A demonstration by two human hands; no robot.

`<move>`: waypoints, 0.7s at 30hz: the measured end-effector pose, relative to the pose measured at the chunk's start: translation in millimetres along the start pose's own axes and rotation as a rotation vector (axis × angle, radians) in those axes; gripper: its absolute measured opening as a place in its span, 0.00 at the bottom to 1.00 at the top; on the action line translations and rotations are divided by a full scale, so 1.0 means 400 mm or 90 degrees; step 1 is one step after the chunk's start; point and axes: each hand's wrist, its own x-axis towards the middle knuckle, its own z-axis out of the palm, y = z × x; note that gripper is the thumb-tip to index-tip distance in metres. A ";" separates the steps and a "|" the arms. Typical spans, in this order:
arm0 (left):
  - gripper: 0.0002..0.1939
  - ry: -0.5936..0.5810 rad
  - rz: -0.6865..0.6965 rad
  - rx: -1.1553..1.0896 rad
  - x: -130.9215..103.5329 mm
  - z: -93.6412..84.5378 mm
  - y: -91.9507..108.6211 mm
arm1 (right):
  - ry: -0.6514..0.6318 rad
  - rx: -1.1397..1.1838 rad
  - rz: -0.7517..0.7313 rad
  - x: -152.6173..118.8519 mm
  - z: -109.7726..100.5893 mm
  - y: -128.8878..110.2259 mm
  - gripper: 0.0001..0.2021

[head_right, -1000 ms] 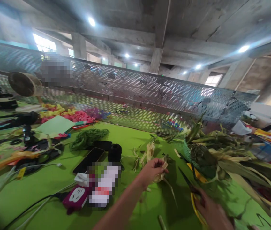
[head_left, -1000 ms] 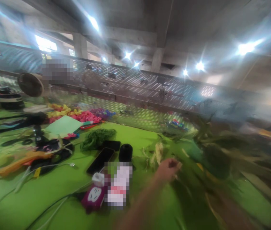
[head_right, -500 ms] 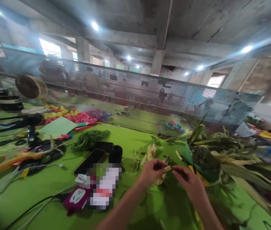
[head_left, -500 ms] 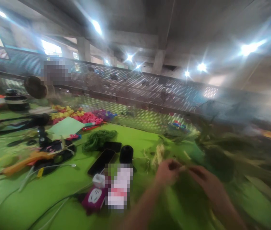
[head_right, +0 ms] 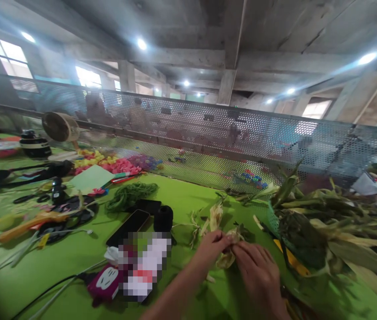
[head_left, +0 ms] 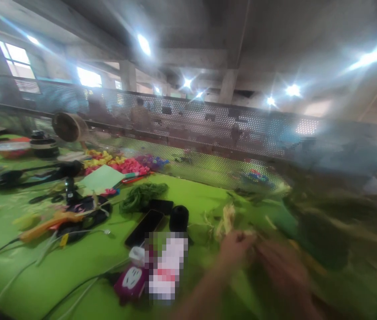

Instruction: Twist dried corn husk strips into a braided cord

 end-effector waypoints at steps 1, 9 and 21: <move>0.17 0.003 -0.002 0.006 0.006 -0.001 -0.010 | -0.012 0.017 0.000 -0.004 0.003 -0.001 0.11; 0.21 -0.035 -0.014 -0.044 0.010 -0.015 -0.008 | -0.066 0.221 0.278 0.001 0.020 -0.020 0.15; 0.24 -0.027 -0.032 -0.151 -0.028 -0.002 0.027 | -0.093 0.368 0.637 0.054 -0.006 -0.044 0.13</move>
